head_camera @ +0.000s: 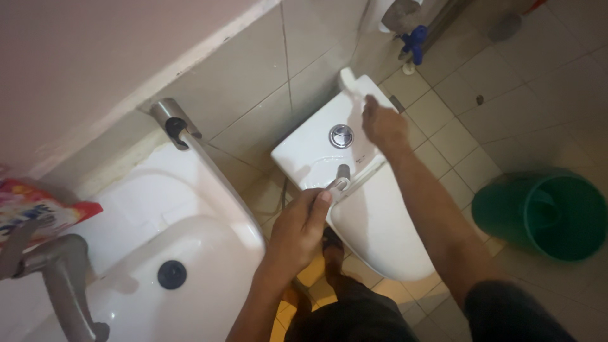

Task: The person cleans a toilet by spraying water from a handheld bidet sprayer and scrubbing the exterior surfaces with a toilet brush. They repeatedly rinse the brush and continue scrubbing the tank and bowl while wearing flip-flops.

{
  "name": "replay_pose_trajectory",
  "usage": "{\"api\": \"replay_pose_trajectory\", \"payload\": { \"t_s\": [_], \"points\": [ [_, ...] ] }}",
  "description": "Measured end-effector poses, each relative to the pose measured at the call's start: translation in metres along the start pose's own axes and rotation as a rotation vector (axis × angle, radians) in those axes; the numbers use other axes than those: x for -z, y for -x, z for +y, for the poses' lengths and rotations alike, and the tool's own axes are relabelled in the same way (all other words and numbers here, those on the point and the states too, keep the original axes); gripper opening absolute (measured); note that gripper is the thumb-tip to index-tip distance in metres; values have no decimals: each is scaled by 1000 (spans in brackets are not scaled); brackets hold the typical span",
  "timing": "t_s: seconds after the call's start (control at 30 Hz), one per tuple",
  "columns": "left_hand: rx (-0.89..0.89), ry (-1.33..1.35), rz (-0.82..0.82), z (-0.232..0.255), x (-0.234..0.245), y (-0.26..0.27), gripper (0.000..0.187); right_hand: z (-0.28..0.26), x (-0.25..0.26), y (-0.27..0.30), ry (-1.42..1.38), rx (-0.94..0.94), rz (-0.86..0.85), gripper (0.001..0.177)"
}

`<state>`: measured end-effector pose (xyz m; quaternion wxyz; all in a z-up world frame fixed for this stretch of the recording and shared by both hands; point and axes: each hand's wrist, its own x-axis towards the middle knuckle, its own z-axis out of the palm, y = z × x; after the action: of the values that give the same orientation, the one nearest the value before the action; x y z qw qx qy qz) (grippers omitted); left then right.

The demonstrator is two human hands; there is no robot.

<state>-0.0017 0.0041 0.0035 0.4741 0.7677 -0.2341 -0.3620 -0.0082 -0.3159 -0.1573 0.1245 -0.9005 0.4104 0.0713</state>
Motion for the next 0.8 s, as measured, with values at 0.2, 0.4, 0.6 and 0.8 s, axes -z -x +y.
{"api": "replay_pose_trajectory", "payload": {
  "t_s": [0.2, 0.4, 0.6, 0.8],
  "points": [
    [-13, -5, 4, -5, -1, -1, 60, -2, 2, 2, -30, -50, 10, 43],
    [4, -18, 17, -16, -6, -6, 62, -4, -24, 11, -77, 11, 42, 47],
    [-11, 116, 5, -28, -9, -8, 59, -28, -72, 54, -69, 133, -61, 75],
    [-89, -166, 108, -24, -14, 2, 54, -65, -78, 116, -59, 171, -254, 45]
  ]
}}
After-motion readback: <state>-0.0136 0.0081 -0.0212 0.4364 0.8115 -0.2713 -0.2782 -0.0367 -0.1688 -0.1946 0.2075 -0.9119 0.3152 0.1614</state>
